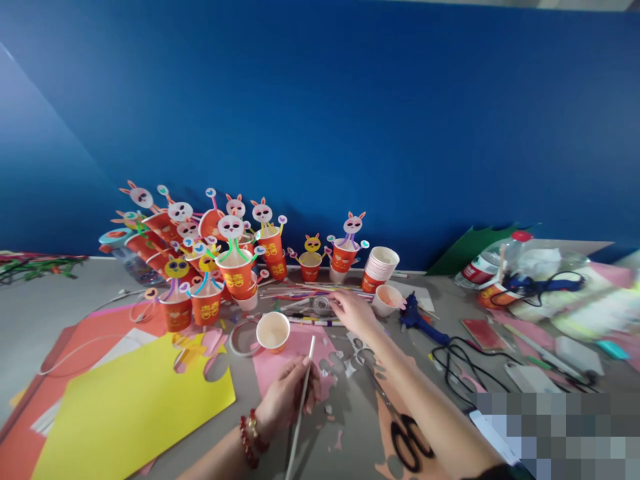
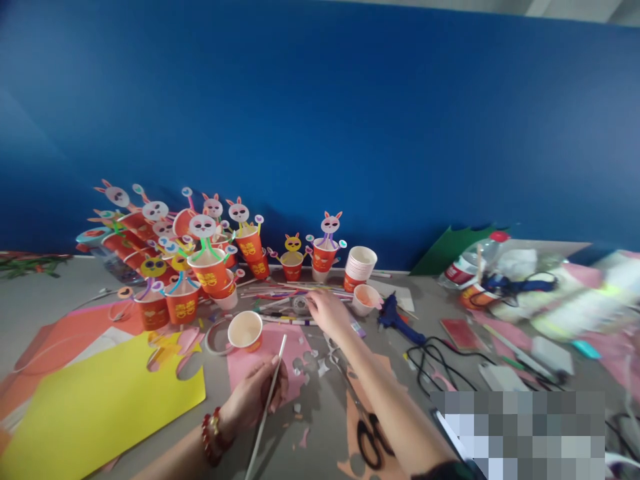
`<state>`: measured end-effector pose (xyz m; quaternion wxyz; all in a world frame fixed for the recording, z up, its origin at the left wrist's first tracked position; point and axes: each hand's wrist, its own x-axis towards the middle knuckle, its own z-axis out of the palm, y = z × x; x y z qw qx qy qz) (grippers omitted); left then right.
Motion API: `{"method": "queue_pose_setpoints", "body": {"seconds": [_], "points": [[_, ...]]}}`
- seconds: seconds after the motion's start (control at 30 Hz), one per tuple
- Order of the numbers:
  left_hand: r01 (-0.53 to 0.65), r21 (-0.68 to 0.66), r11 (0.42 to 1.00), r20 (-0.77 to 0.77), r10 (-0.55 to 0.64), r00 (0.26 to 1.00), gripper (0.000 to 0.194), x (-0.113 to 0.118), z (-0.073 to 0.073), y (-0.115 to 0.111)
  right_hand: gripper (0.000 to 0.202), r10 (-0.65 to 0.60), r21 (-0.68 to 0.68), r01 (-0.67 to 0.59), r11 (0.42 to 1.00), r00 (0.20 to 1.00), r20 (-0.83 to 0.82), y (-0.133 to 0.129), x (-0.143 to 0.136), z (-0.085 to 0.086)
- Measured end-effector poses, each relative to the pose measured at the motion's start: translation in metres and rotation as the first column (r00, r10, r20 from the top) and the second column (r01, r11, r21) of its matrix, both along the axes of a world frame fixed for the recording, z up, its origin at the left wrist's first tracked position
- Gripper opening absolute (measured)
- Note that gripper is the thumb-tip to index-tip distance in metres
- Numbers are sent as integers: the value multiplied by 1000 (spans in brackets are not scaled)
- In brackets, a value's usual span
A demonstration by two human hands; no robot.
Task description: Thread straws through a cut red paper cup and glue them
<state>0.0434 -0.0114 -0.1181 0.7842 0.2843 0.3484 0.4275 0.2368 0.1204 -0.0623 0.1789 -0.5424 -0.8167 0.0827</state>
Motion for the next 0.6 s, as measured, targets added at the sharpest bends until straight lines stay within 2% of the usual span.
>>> {"method": "queue_pose_setpoints", "body": {"seconds": [0.17,0.3,0.47,0.6], "points": [[5,14,1000,13,-6,1000,43,1,-2,1,26,75,-18,-74,997,993,91,34,-21,-4],[-5,40,999,36,3,999,41,2,-3,1,18,103,-44,-97,994,980,168,51,-35,-10],[1,55,999,39,-3,999,40,2,-7,0,29,108,-75,-95,993,973,203,63,-41,-11],[-7,34,999,42,5,999,40,1,-11,1,26,135,-84,-123,989,977,165,62,-34,-8]]}}
